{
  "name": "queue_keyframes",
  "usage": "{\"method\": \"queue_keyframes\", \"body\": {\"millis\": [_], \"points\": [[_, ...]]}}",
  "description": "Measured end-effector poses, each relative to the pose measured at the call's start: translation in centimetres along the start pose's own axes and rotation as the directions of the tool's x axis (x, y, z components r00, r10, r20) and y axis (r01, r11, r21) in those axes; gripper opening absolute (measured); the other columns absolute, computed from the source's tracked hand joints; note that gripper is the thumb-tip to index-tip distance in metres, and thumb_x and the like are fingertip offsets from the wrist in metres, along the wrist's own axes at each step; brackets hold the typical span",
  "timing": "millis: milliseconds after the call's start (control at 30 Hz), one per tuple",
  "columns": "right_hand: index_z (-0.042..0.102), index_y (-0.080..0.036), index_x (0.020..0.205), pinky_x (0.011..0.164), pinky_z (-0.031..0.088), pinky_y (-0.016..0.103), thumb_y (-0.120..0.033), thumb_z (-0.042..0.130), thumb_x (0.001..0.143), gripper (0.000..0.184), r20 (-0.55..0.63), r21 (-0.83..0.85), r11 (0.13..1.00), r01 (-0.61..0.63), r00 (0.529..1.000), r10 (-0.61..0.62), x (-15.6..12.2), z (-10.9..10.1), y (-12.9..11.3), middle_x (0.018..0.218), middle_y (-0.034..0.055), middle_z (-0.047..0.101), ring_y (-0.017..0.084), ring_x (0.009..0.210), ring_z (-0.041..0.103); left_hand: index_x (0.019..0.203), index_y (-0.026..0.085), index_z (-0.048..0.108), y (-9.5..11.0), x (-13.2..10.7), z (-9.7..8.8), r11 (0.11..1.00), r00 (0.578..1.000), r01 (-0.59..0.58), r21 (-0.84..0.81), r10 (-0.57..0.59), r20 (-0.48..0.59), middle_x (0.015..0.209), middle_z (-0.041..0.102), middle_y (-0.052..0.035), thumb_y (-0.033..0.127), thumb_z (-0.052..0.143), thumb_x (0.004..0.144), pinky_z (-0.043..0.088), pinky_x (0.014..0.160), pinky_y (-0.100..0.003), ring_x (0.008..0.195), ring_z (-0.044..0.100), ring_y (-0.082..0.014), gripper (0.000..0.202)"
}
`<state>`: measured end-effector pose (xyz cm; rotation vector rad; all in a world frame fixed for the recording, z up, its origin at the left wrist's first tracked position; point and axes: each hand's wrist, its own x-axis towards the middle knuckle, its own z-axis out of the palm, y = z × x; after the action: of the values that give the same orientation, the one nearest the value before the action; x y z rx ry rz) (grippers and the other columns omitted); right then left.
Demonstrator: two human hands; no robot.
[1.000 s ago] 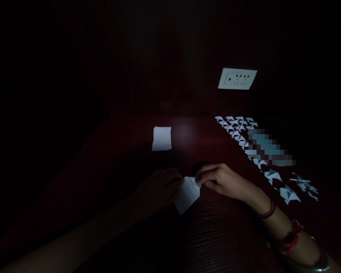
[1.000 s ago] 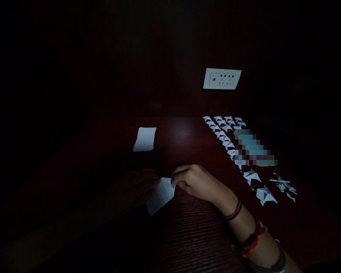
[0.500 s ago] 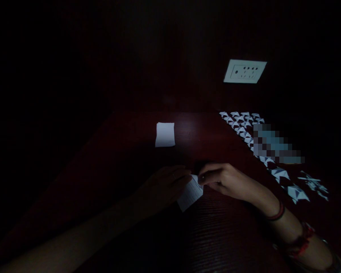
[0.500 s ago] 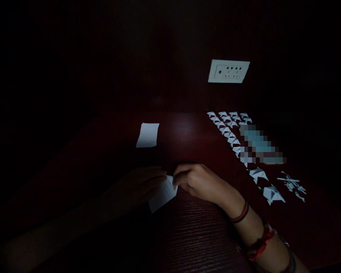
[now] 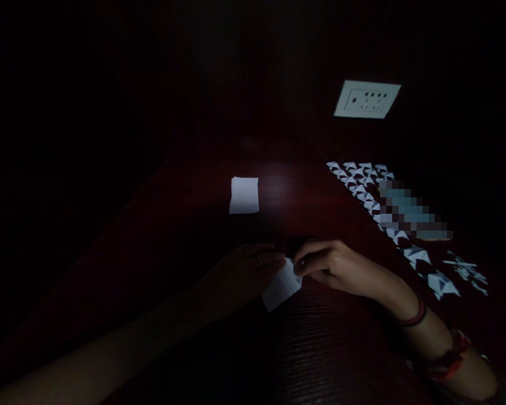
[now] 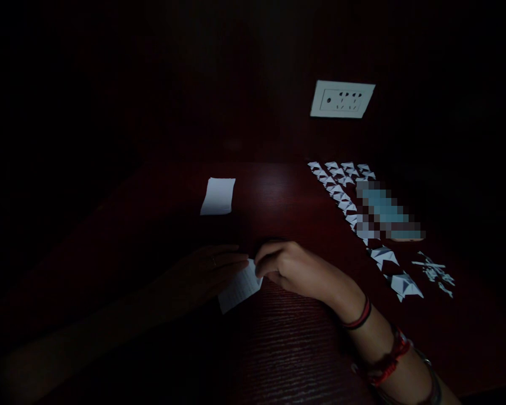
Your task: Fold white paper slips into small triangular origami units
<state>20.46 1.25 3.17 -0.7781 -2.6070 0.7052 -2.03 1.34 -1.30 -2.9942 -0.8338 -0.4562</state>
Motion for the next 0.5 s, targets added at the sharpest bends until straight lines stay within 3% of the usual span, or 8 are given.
{"method": "queue_keyframes", "body": {"millis": [500], "points": [[0.066,-0.016,0.083,0.077,0.043,0.026,-0.004,0.045,0.077,0.025,0.024,-0.057,0.997,0.049,0.999,-0.048,-0.02,-0.08,-0.23,0.092,0.0051,0.059,0.013,0.086,0.053,0.12,0.019,0.039,-0.21,-0.04,0.12,0.998,0.997,-0.067,0.021,0.066,0.038,0.125,0.042,-0.0018,0.015,0.039,0.085,0.031,0.094,-0.035,0.119,0.029,-0.0193,0.035]]}}
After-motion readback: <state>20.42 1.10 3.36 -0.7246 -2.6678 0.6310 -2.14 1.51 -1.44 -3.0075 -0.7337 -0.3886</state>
